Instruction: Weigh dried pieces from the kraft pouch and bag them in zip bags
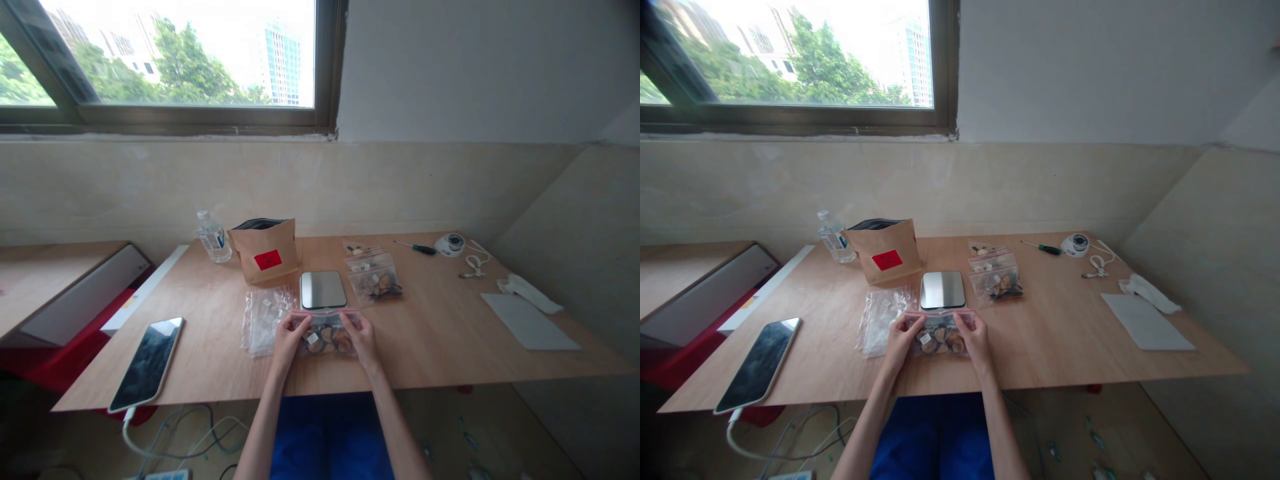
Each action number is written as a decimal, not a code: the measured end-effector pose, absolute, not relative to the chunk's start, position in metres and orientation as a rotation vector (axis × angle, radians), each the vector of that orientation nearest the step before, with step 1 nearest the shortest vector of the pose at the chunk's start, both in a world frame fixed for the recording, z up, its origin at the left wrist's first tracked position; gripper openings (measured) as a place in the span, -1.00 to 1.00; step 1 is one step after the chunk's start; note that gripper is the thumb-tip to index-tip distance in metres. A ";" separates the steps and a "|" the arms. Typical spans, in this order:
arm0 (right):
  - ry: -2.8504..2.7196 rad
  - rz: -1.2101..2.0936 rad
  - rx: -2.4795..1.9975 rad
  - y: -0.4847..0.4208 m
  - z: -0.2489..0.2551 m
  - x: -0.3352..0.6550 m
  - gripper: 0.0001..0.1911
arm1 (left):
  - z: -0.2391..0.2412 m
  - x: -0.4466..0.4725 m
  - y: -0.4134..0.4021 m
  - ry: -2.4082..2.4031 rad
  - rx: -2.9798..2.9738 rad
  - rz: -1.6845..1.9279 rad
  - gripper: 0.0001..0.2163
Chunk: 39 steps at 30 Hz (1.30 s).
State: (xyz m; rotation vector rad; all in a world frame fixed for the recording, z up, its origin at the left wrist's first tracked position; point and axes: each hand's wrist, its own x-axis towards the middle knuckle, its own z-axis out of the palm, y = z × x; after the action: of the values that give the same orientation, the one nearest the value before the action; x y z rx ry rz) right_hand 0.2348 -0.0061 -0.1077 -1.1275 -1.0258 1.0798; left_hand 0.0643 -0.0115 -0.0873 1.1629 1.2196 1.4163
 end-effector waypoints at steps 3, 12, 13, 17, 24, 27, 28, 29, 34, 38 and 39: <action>-1.026 1.065 -1.145 -0.005 -0.108 0.234 -0.69 | -0.087 0.064 -0.012 1.216 1.148 1.418 -0.79; -1.033 1.018 -1.138 -0.007 -0.105 0.232 -0.74 | -0.092 0.062 -0.011 1.213 1.107 1.376 -0.78; -1.033 1.013 -1.135 -0.007 -0.105 0.232 -0.74 | -0.092 0.062 -0.011 1.219 1.108 1.377 -0.78; -1.026 1.029 -1.133 -0.006 -0.105 0.232 -0.72 | -0.089 0.063 -0.010 1.247 1.146 1.397 -0.78; -1.015 1.086 -1.128 -0.007 -0.106 0.228 -0.67 | -0.095 0.062 -0.008 1.183 1.143 1.340 -0.78; -1.036 1.045 -1.168 -0.008 -0.103 0.223 -0.71 | -0.101 0.062 -0.007 1.182 1.108 1.341 -0.76; -1.042 1.028 -1.172 -0.008 -0.102 0.222 -0.73 | -0.102 0.061 -0.007 1.184 1.105 1.346 -0.75; -1.048 1.013 -1.172 -0.009 -0.100 0.221 -0.75 | -0.103 0.061 -0.007 1.187 1.107 1.350 -0.75; -1.108 0.937 -1.165 -0.010 -0.099 0.220 -0.80 | -0.104 0.064 -0.007 1.225 1.148 1.389 -0.75; -1.111 0.915 -1.154 -0.010 -0.101 0.220 -0.79 | -0.098 0.068 -0.010 1.251 1.167 1.441 -0.77; -1.107 0.927 -1.152 -0.010 -0.102 0.220 -0.78 | -0.097 0.069 -0.010 1.260 1.167 1.447 -0.77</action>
State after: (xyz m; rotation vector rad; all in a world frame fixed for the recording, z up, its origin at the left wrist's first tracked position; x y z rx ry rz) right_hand 0.2204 -0.0100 -0.1016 -1.1524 -1.1071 0.9269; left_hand 0.0685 -0.0104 -0.0965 1.1668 1.2599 1.4474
